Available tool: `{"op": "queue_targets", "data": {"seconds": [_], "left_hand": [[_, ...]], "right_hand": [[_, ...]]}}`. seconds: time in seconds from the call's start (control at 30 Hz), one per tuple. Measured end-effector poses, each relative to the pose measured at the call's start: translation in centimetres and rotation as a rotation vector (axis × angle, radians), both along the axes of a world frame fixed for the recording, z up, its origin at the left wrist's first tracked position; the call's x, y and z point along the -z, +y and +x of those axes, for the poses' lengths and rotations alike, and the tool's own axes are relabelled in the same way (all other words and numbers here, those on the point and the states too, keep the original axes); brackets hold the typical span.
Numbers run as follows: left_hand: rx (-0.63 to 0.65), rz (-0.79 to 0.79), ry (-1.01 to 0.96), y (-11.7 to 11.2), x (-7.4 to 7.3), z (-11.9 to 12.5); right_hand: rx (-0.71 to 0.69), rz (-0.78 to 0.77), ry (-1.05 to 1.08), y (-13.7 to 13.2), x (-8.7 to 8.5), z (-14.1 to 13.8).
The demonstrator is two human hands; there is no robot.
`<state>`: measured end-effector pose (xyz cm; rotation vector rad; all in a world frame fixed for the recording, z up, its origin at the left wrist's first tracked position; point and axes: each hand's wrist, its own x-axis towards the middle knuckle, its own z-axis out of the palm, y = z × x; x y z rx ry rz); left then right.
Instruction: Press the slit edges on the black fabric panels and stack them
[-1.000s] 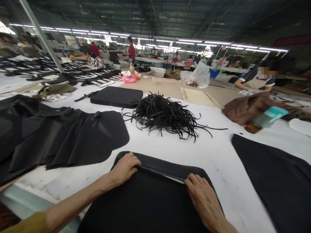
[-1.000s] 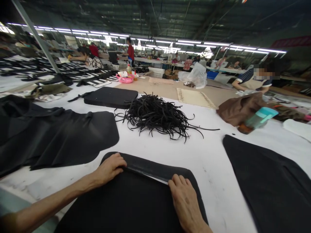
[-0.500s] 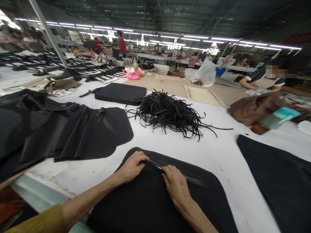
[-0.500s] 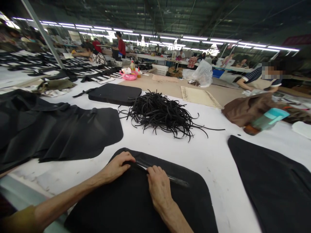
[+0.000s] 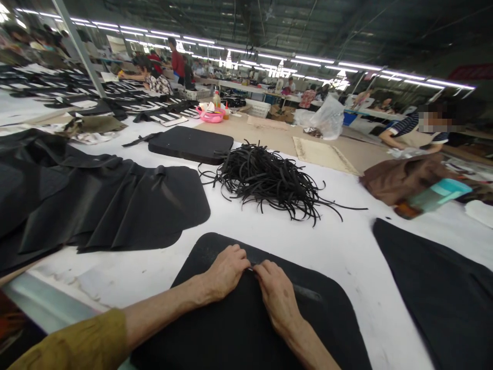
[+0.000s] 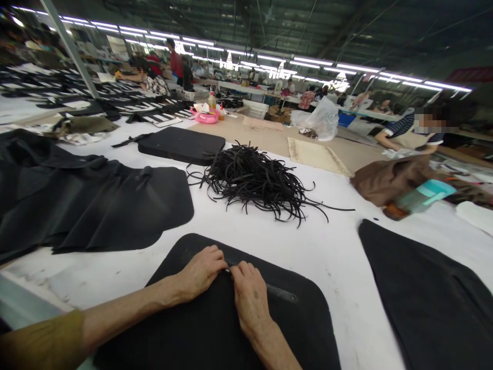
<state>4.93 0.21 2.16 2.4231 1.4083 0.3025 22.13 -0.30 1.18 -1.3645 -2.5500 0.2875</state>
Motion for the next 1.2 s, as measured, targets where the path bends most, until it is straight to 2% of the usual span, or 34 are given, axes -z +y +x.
{"op": "queue_targets", "data": {"seconds": [0.17, 0.37, 0.73, 0.87, 0.97, 1.1, 1.2], "left_hand": [[0.006, 0.014, 0.029, -0.1, 1.0, -0.2], [0.201, 0.127, 0.101, -0.7, 1.0, -0.7], [0.198, 0.171, 0.1, -0.4, 1.3, -0.7], [0.316, 0.276, 0.183, -0.9, 1.0, -1.0], [0.395, 0.353, 0.267, -1.1, 0.6, -0.7], [0.439, 0.339, 0.298, -1.1, 0.3, -0.5], [0.457, 0.356, 0.31, -1.1, 0.4, -1.3]], "right_hand": [[-0.019, 0.056, 0.024, -0.1, 0.6, 0.4], [-0.078, 0.157, -0.028, -0.3, 0.9, 0.8], [-0.138, 0.189, -0.089, -0.9, 1.0, 1.2], [-0.214, 0.2, -0.125, -1.0, 0.9, 1.7], [-0.216, 0.215, -0.166, -1.0, 0.7, 1.6], [-0.228, 0.222, -0.189, -1.1, 0.3, 1.9], [-0.256, 0.216, -0.207, -1.3, 0.0, 3.5]]}}
